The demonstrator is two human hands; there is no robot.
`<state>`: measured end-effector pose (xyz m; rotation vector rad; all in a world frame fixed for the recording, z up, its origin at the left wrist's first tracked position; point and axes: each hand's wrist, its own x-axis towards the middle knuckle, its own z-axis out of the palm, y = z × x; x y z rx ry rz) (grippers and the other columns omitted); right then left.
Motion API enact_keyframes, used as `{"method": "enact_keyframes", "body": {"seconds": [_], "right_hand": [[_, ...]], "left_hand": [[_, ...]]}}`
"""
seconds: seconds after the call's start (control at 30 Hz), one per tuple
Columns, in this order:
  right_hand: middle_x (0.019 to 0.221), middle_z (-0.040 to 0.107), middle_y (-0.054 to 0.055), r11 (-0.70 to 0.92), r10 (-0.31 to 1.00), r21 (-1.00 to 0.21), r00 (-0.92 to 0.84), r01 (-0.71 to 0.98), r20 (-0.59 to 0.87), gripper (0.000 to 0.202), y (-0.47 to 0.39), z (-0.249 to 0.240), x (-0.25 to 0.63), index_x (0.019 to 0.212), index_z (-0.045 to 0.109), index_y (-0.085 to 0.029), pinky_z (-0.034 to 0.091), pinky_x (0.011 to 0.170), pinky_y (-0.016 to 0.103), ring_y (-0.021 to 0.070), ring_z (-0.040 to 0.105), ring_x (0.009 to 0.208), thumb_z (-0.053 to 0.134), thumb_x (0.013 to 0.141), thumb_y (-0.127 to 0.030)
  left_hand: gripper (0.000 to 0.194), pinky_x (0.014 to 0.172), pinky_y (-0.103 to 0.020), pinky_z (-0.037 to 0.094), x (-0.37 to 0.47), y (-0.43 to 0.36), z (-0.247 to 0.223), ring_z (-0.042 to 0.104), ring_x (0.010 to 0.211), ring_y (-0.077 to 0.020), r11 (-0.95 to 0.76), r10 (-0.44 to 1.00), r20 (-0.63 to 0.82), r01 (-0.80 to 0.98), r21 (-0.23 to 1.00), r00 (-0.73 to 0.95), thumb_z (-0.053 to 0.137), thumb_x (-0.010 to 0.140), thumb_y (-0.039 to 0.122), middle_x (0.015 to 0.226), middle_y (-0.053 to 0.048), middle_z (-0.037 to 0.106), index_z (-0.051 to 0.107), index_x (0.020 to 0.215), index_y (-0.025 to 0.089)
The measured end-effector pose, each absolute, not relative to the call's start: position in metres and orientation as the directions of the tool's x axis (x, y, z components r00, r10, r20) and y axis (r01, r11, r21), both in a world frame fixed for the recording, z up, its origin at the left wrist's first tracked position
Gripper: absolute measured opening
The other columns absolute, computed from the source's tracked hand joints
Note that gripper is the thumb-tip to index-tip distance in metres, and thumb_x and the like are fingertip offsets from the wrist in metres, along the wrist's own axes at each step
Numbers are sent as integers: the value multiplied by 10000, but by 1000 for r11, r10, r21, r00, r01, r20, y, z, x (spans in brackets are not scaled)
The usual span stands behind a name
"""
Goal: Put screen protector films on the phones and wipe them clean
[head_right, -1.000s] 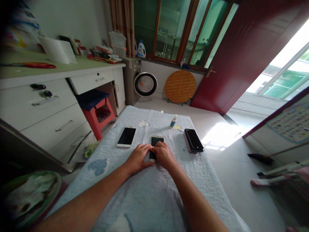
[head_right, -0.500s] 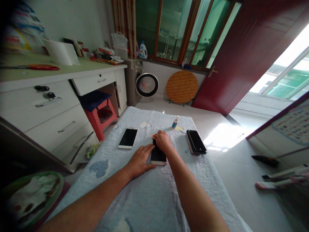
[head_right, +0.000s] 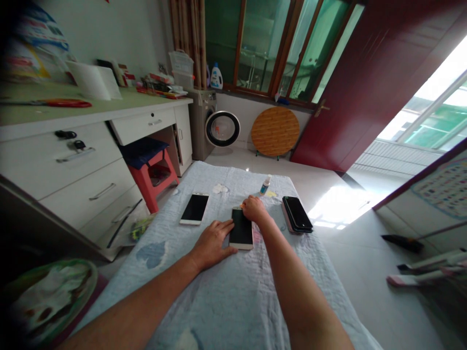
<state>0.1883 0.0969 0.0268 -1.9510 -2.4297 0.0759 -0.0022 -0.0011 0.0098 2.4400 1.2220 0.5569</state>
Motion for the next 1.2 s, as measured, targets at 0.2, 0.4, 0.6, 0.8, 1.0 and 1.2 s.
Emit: {"method": "enact_keyframes", "body": {"seconds": [0.2,0.4,0.6,0.8,1.0,1.2], "right_hand": [[921,725,144,93,994,-74,-97,993,-44,348,86,26,205,911,741,-112,390,711,254,197,647,847,427,930,-259],[968,729,141,-30,998,-128,24,991,-51,348,64,27,201,962,731,-116,378,699,240,184,650,869,405,933,-237],[895,739,92,-64,995,-201,47,977,-89,311,23,31,199,911,742,-149,361,655,225,159,647,818,447,915,-249],[840,715,82,-46,997,-354,24,934,-67,307,-22,27,202,857,731,-141,345,626,228,147,614,743,452,901,-261],[796,682,76,-27,999,-400,16,916,-33,297,-54,28,200,807,715,-136,338,622,229,146,589,713,459,884,-265],[737,647,54,-9,1000,-466,-3,885,-24,275,-68,36,200,776,714,-145,346,618,233,149,569,691,492,873,-276]], "left_hand": [[721,1022,-421,407,-2,-1,8,500,1194,-310,-566,816,199,682,464,542,722,733,506,1406,-107,520,528,1325,144],[715,1020,-427,412,-1,-1,8,507,1194,-308,-563,817,185,686,460,546,723,728,520,1415,-107,515,541,1317,157],[734,1024,-420,412,-1,0,5,498,1201,-314,-567,816,197,685,458,543,739,715,501,1417,-110,515,543,1317,131],[687,1032,-411,407,0,0,2,506,1198,-302,-575,813,219,684,448,539,729,729,474,1408,-112,523,556,1304,140],[683,1032,-418,402,1,-1,2,506,1196,-303,-571,817,219,694,437,534,712,744,462,1407,-118,522,539,1320,136],[670,1017,-431,413,1,-2,4,505,1193,-310,-565,819,190,706,428,541,703,755,458,1422,-115,508,538,1321,141]]}}
